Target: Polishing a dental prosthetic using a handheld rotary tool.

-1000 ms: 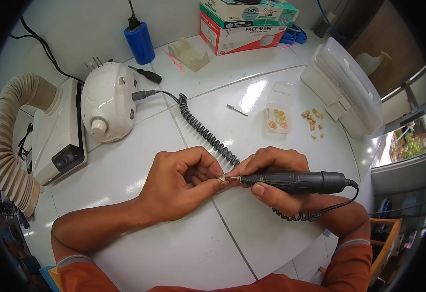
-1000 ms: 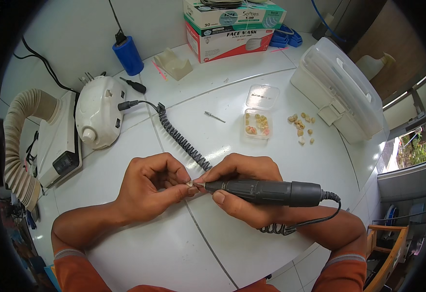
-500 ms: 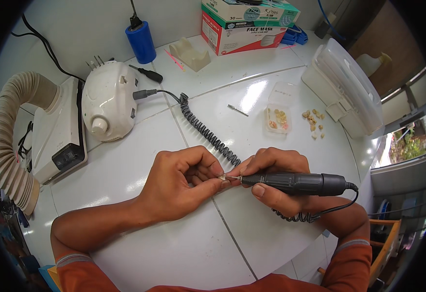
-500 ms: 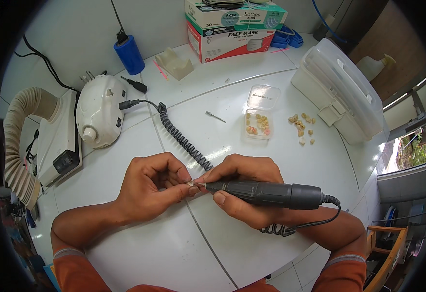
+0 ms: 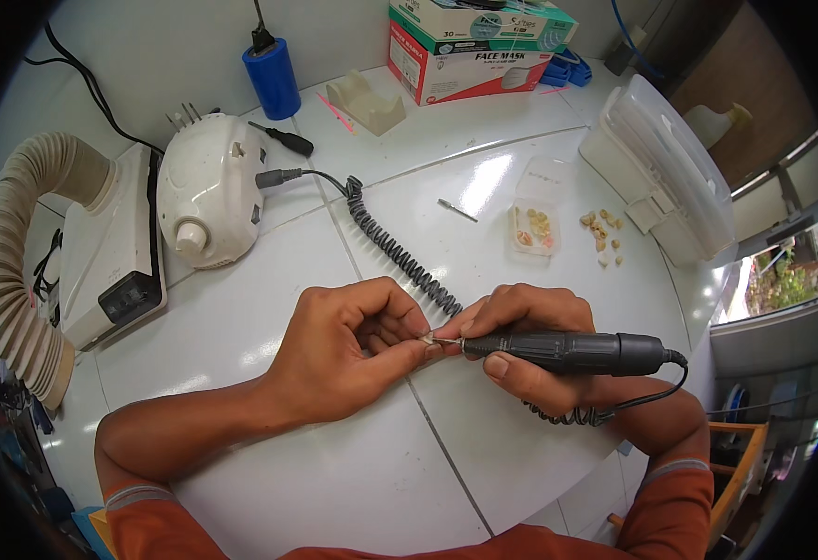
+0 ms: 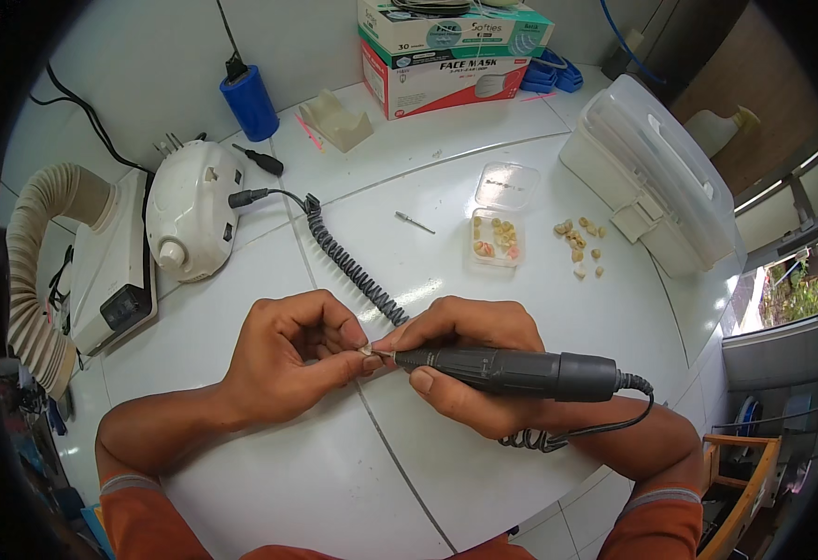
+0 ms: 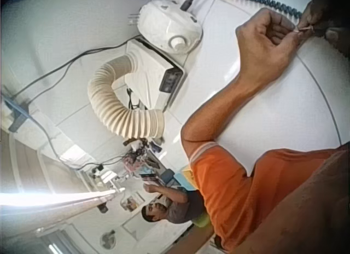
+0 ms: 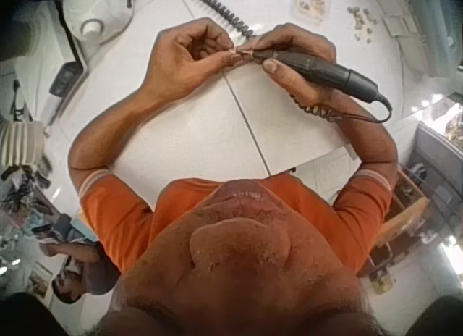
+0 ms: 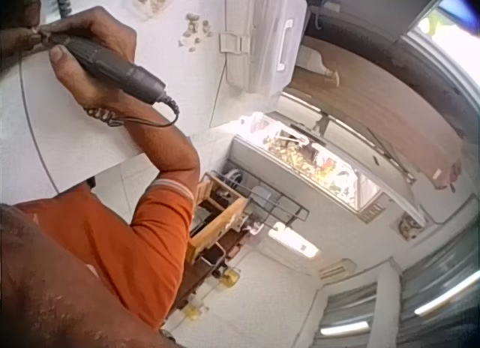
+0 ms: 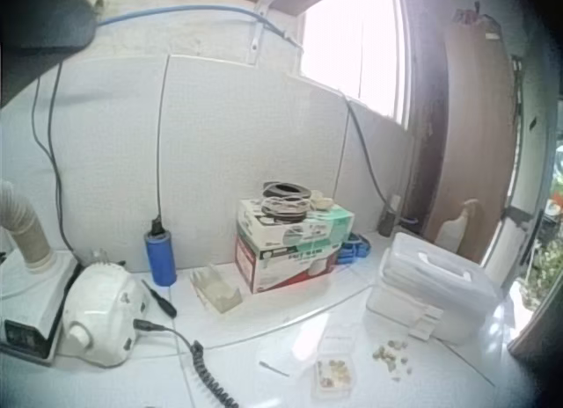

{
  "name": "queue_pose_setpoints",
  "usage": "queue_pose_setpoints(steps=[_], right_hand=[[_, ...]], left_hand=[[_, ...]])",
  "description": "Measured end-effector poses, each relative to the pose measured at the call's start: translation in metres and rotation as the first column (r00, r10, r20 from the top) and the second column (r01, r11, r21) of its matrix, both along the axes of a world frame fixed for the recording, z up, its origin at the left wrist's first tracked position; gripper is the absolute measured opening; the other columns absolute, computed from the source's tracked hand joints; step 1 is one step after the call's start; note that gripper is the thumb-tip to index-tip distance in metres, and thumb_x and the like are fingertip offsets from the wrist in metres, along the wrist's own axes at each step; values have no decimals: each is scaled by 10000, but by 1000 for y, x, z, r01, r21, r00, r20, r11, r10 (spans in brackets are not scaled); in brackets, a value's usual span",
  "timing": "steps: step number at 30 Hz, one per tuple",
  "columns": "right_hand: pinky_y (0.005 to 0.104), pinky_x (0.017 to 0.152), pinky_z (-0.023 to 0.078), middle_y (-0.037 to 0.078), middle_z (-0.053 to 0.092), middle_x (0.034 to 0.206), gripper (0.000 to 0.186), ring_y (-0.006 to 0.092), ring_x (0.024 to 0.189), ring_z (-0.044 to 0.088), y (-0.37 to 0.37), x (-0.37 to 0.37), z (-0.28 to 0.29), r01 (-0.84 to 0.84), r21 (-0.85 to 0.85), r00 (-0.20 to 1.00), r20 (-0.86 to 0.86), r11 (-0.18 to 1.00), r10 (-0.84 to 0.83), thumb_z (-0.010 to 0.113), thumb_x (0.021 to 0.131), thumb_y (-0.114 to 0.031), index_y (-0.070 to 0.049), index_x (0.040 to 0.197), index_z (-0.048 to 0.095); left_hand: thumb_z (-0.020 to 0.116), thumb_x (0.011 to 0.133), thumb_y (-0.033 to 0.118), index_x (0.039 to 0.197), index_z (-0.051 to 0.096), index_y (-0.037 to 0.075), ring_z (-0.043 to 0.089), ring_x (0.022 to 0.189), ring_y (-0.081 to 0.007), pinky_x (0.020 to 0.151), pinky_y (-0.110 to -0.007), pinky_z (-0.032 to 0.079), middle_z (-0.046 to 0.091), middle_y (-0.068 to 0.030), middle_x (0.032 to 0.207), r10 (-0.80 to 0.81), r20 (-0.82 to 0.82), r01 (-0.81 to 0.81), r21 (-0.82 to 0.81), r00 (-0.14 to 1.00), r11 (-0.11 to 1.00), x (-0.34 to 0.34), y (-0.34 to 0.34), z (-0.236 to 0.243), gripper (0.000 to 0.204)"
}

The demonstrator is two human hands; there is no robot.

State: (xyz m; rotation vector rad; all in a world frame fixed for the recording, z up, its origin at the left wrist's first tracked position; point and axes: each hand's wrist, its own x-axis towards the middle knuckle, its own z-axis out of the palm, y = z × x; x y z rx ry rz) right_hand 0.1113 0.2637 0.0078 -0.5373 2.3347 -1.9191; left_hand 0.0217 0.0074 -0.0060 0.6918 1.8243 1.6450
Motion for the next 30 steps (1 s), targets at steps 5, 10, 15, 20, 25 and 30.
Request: queue_pose_setpoints(steps=[5,10,15,20,25,30], right_hand=[[377,972,633,217,813,1143,292,279,1080,810,-3,0,-7,49,-58,997,-53,997,-52,697,931,-119,48,1168,722],[377,969,636,217,811,1144,292,281,1076,810,-4,1,-8,60,-74,998,-32,995,-63,700,930,-121,49,1166,721],[485,1044,608,252,742,1141,232,363,1233,746,0,1,0,-9,-23,1000,14,1000,9,661,965,-100,45,1146,645],[478,1050,608,251,747,1143,225,359,1233,747,0,1,0,-2,-2,1000,18,1000,2,663,961,-95,50,1134,657],[372,944,639,209,812,1138,278,270,1052,812,-2,0,-6,53,-20,997,-47,998,-54,716,940,-130,31,1166,721],[371,949,639,209,813,1132,278,271,1057,812,-3,0,-9,61,-38,996,-66,997,-63,717,942,-132,30,1168,723]], left_hand=[[802,951,42,1024,735,-39,702,764,-59,700,-231,578,771,-55,889,6,-4,-6,-3,1000,1000,0,0,1,128],[803,950,42,1020,733,-38,704,766,-61,702,-233,582,766,-53,885,13,-4,-13,-3,1000,1000,0,0,0,127],[802,950,42,1016,730,-33,707,769,-57,700,-226,579,770,-52,894,6,1,-6,2,1000,1000,0,-1,-1,122],[798,953,42,1020,730,-32,713,771,-58,695,-220,574,779,-58,906,-2,-13,2,-25,1000,1000,0,0,5,122],[794,955,41,1019,730,-28,715,770,-60,693,-219,572,785,-60,899,5,-18,-5,-7,1000,1000,0,0,0,114],[796,956,45,1011,728,-24,713,775,-54,693,-216,566,782,-49,876,11,-21,-11,-19,1000,1000,0,0,0,111]])
